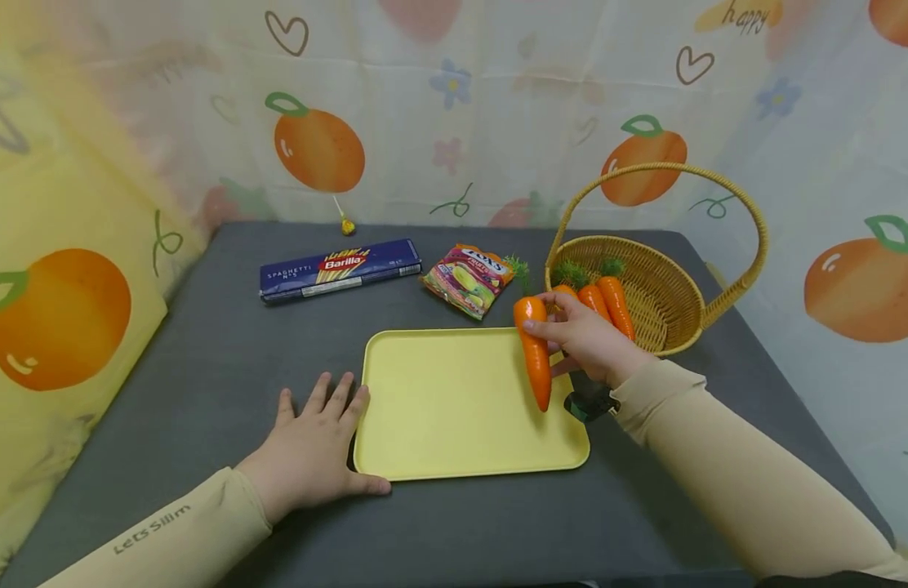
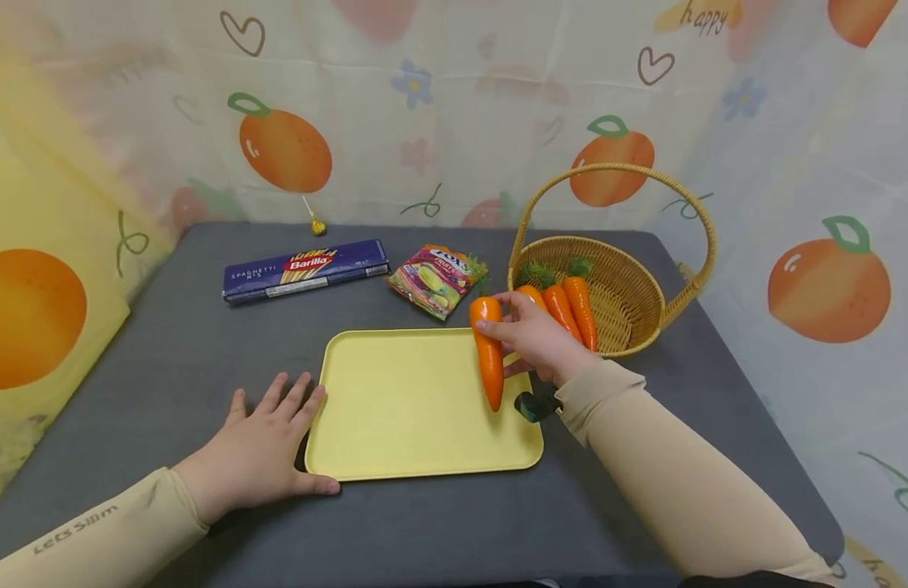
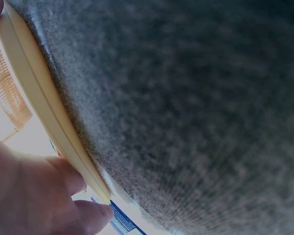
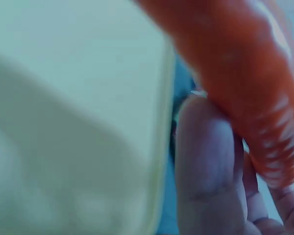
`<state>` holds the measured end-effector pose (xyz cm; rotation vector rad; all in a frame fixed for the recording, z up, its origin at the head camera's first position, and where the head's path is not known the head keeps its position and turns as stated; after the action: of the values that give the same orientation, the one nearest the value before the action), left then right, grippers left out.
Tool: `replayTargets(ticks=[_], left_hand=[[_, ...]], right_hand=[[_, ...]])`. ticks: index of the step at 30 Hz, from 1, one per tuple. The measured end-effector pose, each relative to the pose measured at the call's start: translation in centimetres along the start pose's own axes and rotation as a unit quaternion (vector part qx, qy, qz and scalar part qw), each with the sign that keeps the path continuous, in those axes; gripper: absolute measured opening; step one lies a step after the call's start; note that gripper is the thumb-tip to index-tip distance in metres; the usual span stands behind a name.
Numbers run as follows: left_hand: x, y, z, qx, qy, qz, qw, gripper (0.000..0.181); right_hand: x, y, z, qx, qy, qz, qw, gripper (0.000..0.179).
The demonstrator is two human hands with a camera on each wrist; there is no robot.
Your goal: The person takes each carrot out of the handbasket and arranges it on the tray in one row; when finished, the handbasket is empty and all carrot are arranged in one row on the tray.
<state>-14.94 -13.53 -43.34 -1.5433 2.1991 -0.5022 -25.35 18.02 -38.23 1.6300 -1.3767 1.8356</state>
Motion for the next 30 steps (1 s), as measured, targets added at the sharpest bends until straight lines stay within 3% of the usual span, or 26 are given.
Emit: replayTargets(ticks=[12,23,30], left_hand=[[0.0,-0.1,-0.2,0.002,-0.002,-0.003,1.0000,0.145],[0.1,0.1,0.1,0.007,-0.009,-0.003,0.9999,0.145],[0.2,0.2,0.4,0.016,-0.012,-0.006,0.9998,0.145]], right_hand=[[-4.6,0.3,1.1,-0.020,-0.060,0.091,0.9938,0.061],[-5.2,-0.2,1.0,-0.064,-0.155,0.118,0.9788,0.063],[-5.2,-0.3,1.1,-0.071,-0.186,0.133,0.9709,0.067]])
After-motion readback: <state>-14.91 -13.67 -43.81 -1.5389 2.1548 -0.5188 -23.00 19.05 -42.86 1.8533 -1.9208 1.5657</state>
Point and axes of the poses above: each hand's wrist, its own y-axis towards the middle knuckle, its own z-axis out of the palm, x = y × z, the point moved 10 cm from there along y, towards the middle knuckle, and after that the axes turned 13 degrees about x, right-handed, at the moved point
